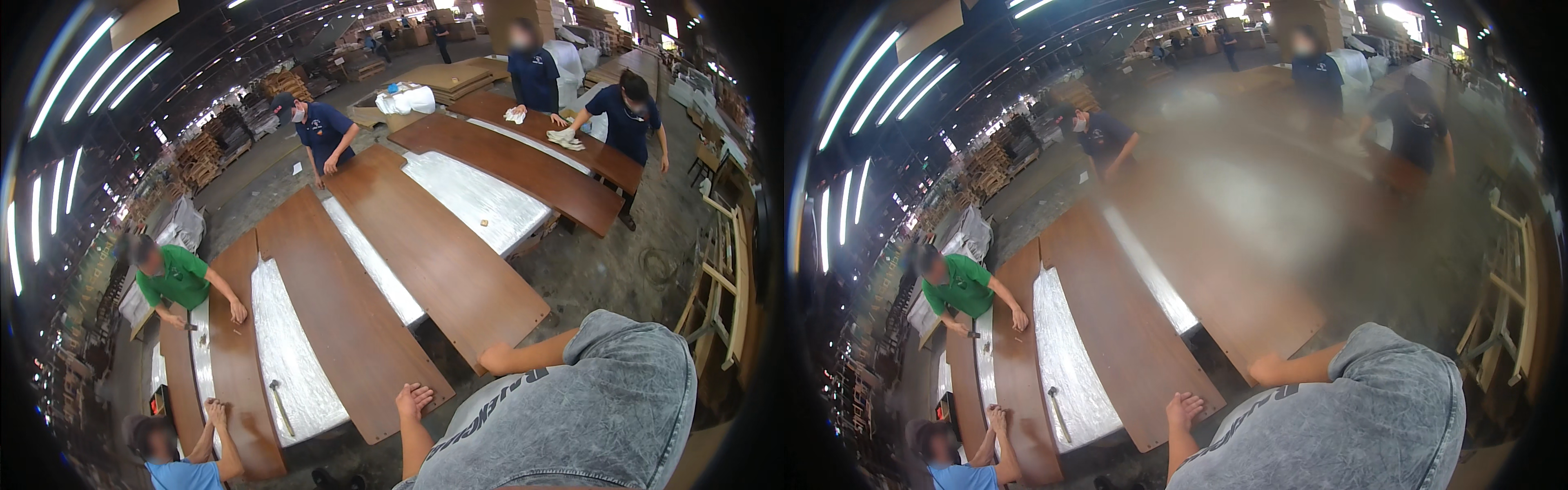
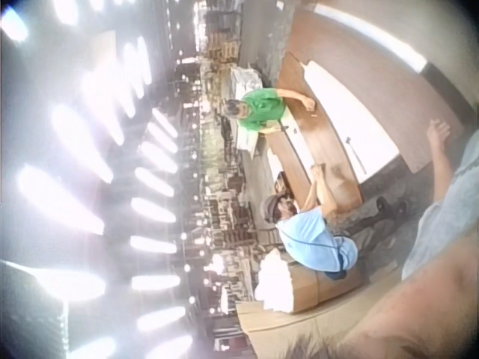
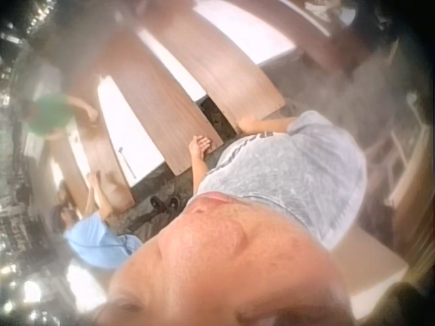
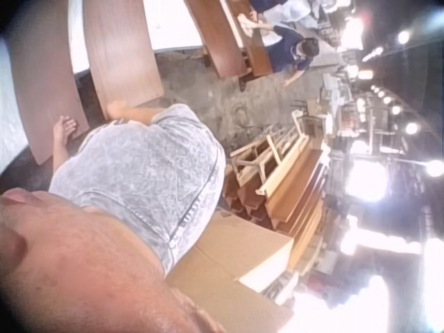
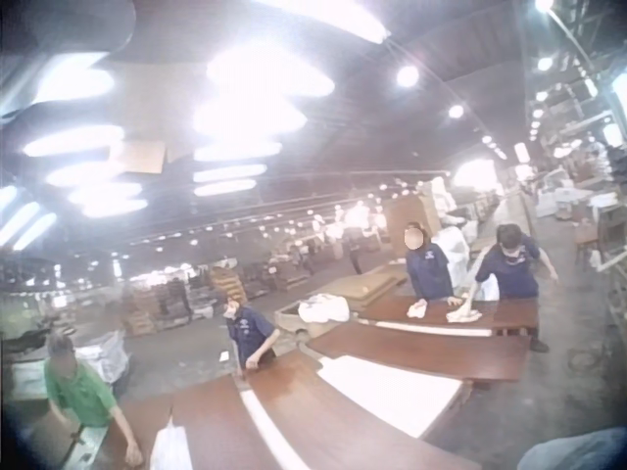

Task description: The person measures a curved wooden panel with a wooden ruler, then rubs the surface with a small block. They flip the panel over and continue rubbing the other side. The person then lifts and repositions the panel on the workbench.

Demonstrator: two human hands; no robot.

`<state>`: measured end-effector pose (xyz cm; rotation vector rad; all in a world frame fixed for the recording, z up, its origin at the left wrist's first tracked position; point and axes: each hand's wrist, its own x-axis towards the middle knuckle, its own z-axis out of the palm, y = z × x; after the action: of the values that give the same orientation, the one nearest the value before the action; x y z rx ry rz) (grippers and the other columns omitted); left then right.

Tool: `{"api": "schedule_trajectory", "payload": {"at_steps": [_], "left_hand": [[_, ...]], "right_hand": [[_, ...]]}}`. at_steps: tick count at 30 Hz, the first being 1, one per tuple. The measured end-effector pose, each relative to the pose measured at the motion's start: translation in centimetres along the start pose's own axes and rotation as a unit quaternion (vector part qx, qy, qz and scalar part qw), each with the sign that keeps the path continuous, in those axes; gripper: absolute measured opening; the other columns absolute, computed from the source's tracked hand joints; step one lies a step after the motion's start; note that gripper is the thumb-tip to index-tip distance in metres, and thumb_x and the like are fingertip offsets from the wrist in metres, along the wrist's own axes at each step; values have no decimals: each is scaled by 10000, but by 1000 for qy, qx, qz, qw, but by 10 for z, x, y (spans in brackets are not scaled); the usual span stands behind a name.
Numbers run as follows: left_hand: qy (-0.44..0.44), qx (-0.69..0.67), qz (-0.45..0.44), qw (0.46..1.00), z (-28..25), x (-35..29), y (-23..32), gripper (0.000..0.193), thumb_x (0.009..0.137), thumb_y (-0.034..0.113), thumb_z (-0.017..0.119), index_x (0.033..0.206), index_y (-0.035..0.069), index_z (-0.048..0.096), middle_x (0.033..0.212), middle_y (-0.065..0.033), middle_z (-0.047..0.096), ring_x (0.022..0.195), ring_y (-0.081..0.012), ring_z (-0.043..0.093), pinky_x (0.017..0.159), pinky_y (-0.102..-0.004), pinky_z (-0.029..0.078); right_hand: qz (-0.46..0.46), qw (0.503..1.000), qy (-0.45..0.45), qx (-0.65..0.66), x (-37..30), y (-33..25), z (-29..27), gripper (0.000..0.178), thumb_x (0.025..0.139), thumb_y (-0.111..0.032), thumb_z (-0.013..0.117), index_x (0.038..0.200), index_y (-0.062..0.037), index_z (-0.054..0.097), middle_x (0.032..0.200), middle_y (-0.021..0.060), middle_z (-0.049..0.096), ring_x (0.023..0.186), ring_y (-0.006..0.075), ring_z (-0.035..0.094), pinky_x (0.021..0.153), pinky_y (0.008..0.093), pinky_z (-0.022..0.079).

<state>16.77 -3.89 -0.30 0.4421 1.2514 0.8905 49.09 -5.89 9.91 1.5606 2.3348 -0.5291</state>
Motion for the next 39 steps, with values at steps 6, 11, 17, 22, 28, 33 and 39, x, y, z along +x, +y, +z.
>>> {"api": "schedule_trajectory", "payload": {"at_steps": [6, 11, 17, 22, 28, 33, 39], "left_hand": [[6, 11, 12, 1000, 2, -5, 3, 513, 1087, 329, 378, 1235, -134, 539, 1061, -305, 683, 902, -398, 726, 732, -448, 629], [2, 8, 19, 1000, 3, -7, 4, 506, 1089, 319, 371, 1230, -136, 542, 1056, -306, 682, 907, -399, 725, 743, -457, 631], [-5, 8, 19, 1000, 1, -4, 2, 513, 1090, 322, 369, 1241, -139, 537, 1058, -312, 680, 909, -411, 722, 750, -465, 632], [0, -4, 13, 1000, 0, -2, 2, 509, 1086, 327, 388, 1229, -138, 537, 1038, -311, 686, 885, -410, 727, 719, -457, 636], [6, -18, 10, 1000, 0, 1, 2, 490, 1080, 327, 412, 1198, -131, 543, 990, -302, 698, 832, -404, 738, 678, -452, 644], [10, -10, 2, 1000, 0, 3, 2, 483, 1083, 323, 404, 1192, -126, 546, 976, -298, 699, 829, -403, 739, 679, -456, 644], [0, 9, -3, 1000, -2, 4, 1, 539, 1087, 346, 374, 1262, -142, 522, 1061, -310, 681, 898, -409, 722, 744, -463, 629]], "right_hand": [[58, 996, -43, 52, 2, 4, 0, 283, 884, -290, 707, 1051, -64, 737, 1046, 185, 745, 1012, 370, 715, 829, 487, 565], [0, 1000, -11, 21, 5, 2, 5, 317, 929, -369, 656, 1030, -89, 766, 1055, 178, 749, 1004, 372, 717, 834, 490, 562], [59, 996, -42, 45, 10, 1, 0, 294, 921, -313, 622, 1040, -90, 773, 1054, 174, 749, 1006, 368, 718, 818, 494, 564], [50, 997, -40, 31, 11, 2, -2, 317, 926, -335, 618, 1054, -90, 772, 1061, 184, 746, 1011, 370, 714, 833, 499, 559], [34, 993, -8, 115, 13, 12, 8, 312, 928, -311, 619, 1073, -62, 737, 1062, 209, 732, 1014, 393, 699, 878, 502, 545], [30, 997, -40, 57, 17, 15, 14, 316, 927, -350, 637, 1004, -69, 760, 1066, 220, 728, 1012, 398, 696, 853, 511, 550], [53, 986, -4, 156, 14, 13, 16, 275, 914, -275, 626, 1059, -76, 748, 1055, 205, 732, 1009, 399, 698, 869, 502, 547]]}}
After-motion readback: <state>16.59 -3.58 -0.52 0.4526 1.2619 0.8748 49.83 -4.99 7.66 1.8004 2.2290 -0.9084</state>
